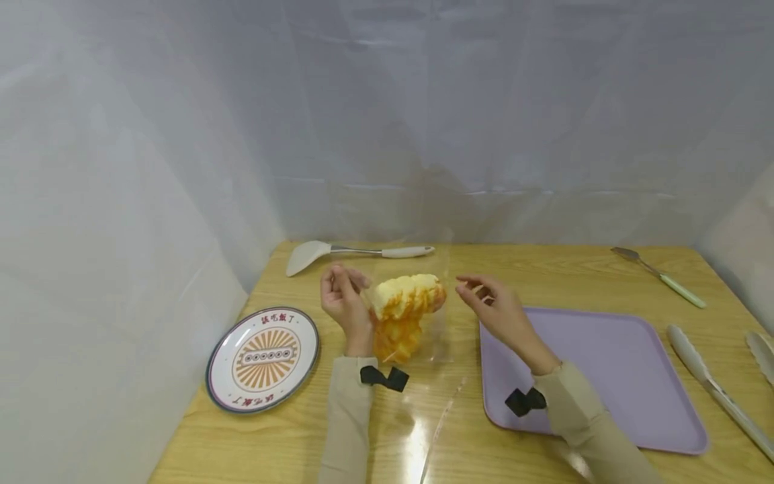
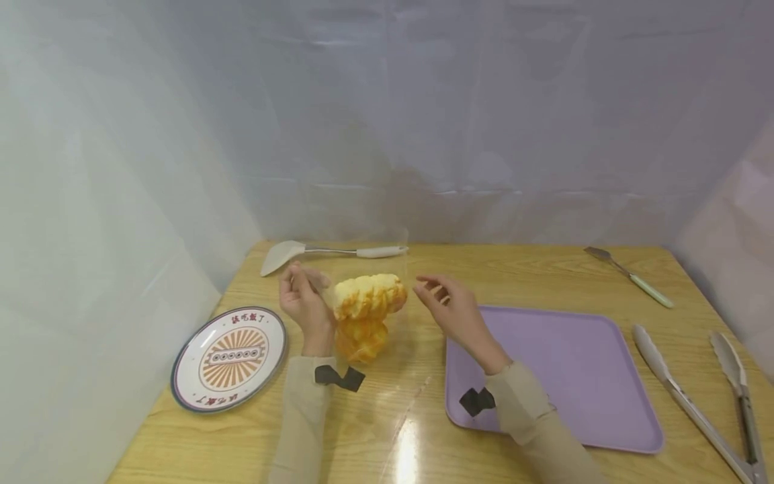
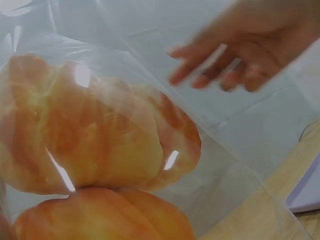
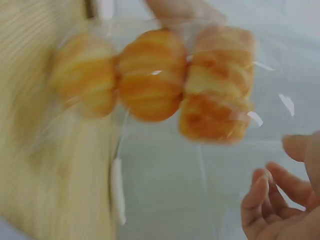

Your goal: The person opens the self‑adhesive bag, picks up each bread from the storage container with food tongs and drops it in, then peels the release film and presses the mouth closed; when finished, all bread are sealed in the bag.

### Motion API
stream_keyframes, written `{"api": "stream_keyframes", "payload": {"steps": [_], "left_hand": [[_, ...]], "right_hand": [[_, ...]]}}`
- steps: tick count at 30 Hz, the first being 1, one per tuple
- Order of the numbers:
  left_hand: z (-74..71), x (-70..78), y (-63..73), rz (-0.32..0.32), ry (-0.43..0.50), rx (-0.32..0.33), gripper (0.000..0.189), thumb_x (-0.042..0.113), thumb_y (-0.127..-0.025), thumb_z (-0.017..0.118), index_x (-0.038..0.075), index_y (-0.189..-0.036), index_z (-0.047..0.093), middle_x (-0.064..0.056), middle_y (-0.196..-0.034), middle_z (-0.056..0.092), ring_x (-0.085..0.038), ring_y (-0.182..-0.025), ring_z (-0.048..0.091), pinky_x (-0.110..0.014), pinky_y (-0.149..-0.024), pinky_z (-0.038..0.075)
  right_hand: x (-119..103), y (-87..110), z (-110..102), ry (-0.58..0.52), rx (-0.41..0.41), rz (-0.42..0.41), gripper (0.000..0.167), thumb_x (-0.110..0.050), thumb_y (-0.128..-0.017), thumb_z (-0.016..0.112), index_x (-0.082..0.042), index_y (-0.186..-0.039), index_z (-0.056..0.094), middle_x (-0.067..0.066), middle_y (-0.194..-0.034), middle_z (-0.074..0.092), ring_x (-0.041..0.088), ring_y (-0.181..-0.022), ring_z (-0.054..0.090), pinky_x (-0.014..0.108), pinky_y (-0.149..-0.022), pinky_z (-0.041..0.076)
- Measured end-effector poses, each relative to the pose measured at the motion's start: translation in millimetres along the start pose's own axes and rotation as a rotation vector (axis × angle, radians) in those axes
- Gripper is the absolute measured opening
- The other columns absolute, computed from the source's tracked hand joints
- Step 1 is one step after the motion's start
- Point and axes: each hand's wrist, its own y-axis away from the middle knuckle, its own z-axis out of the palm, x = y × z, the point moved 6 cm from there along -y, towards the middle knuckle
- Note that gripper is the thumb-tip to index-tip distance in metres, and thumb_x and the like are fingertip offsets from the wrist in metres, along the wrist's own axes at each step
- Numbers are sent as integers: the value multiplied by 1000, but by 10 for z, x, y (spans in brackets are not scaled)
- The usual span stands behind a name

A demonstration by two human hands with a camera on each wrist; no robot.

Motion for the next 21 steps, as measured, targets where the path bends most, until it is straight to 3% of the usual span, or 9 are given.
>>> {"api": "stream_keyframes", "payload": {"steps": [2, 5, 9, 12, 15, 19, 21], "left_hand": [[3, 2, 8, -3, 3, -3, 30, 40, -86, 67, 11, -89, 62, 8, -59, 63, -3, -48, 56, -15, -49, 48], [8, 8, 21, -12, 6, -1, 33, 40, -86, 68, 7, -89, 61, 7, -59, 63, -4, -48, 56, -16, -50, 49], [20, 28, 19, -44, 19, -19, 33, 37, -87, 68, 5, -90, 61, 6, -63, 65, -5, -52, 59, -17, -53, 50], [56, 70, -18, -89, 31, -98, 22, 31, -90, 68, 9, -90, 64, 5, -71, 70, -6, -62, 65, -19, -62, 55], [110, 100, -51, -172, 38, -213, 10, 20, -94, 67, 13, -87, 67, 4, -81, 74, -6, -75, 70, -21, -73, 58], [136, 67, -55, -295, 45, -314, 14, 10, -97, 60, 14, -85, 67, 4, -86, 76, -7, -81, 73, -22, -80, 58], [139, 50, -53, -327, 48, -343, 17, 8, -98, 58, 13, -85, 67, 4, -87, 76, -8, -82, 73, -23, -81, 58]], "right_hand": [[-89, -99, -19, -97, 48, 35, 32, -22, -98, 61, -4, -124, 64, 16, -112, 64, 9, -84, 57, 19, -73, 49], [-161, -201, 14, -199, 100, 82, 30, -22, -97, 62, -3, -120, 66, 16, -114, 63, 5, -85, 55, 18, -74, 46], [-217, -237, 10, -296, 176, 93, 26, -18, -97, 62, 3, -111, 68, -1, -93, 66, 1, -76, 54, 17, -61, 42], [-250, -215, -75, -372, 220, 71, 24, -14, -97, 61, 8, -107, 66, -15, -82, 61, 2, -70, 52, 17, -57, 41], [-254, -201, -166, -411, 239, 56, 21, -11, -96, 61, 9, -103, 66, -15, -75, 60, 3, -65, 51, 16, -56, 42], [-187, -221, -200, -479, 217, 68, 15, -7, -96, 61, 6, -100, 67, -16, -71, 63, 0, -58, 55, 15, -56, 49], [-151, -224, -194, -544, 194, 74, 11, -2, -95, 60, 4, -101, 67, -15, -75, 67, 1, -61, 61, 16, -61, 54]]}}
